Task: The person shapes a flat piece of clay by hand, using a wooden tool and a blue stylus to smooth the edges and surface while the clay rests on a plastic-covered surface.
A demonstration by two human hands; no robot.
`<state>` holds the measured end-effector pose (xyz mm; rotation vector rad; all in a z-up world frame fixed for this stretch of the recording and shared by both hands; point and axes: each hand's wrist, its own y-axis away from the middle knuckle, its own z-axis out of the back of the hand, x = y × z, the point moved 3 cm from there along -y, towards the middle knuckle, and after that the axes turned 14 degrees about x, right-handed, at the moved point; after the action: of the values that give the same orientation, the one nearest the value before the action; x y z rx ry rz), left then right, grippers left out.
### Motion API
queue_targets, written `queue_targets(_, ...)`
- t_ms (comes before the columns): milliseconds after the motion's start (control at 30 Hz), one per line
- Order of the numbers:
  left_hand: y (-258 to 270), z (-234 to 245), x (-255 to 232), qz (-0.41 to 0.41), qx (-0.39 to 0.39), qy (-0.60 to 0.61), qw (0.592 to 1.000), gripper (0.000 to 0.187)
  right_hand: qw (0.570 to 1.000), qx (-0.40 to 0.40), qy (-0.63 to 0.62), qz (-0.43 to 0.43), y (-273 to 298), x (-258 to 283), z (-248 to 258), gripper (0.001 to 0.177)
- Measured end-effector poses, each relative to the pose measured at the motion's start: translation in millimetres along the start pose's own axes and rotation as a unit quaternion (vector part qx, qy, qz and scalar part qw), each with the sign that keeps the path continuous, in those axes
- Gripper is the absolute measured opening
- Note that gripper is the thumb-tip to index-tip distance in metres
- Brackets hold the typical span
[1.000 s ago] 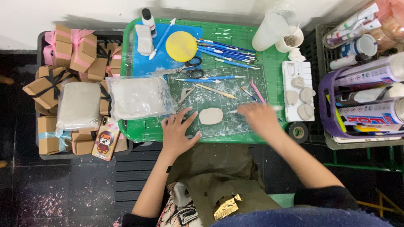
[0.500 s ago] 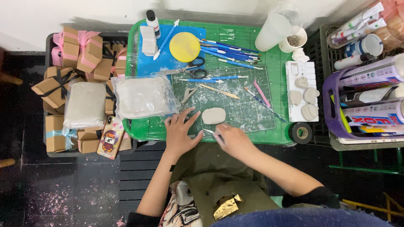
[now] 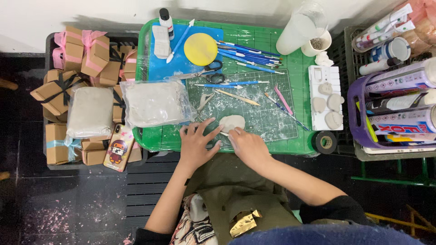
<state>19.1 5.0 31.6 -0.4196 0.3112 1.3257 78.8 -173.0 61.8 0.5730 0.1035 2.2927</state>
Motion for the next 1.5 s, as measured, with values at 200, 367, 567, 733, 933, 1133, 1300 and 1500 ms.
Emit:
queue_targets(200,-1,-2,1,0.014,0.007,0.018,1.000,0.048,0.999,-0.020,-0.040,0.000,2,0,12,0.013)
queue_targets(367,-2,-1,2,0.014,0.008,0.013,1.000,0.047,0.995,0.068,-0.037,-0.066,4,3,8,0.013)
queue_targets(567,-1,-3,2,0.006,0.008,0.004,1.000,0.046,0.995,0.061,-0.034,-0.073,9,5,7,0.016)
queue_targets(733,3,-13,5,-0.007,-0.009,-0.022,1.000,0.046,0.990,0.078,-0.098,-0.063,6,-14,19,0.014)
queue_targets(933,10,-34,5,-0.066,-0.012,-0.136,0.988,0.047,0.987,0.031,-0.068,-0.145,27,-58,55,0.018)
queue_targets(1133,8,-34,4,-0.073,0.010,-0.124,0.989,0.048,0.998,-0.013,-0.017,-0.055,35,-74,45,0.016)
queue_targets(1300,10,-41,-14,-0.043,-0.012,-0.105,0.993,0.058,0.996,-0.040,-0.031,0.067,34,-72,31,0.013)
queue_targets(1500,6,-38,-23,-0.037,0.007,-0.132,0.991,0.057,0.996,-0.060,-0.005,0.062,23,-80,35,0.009)
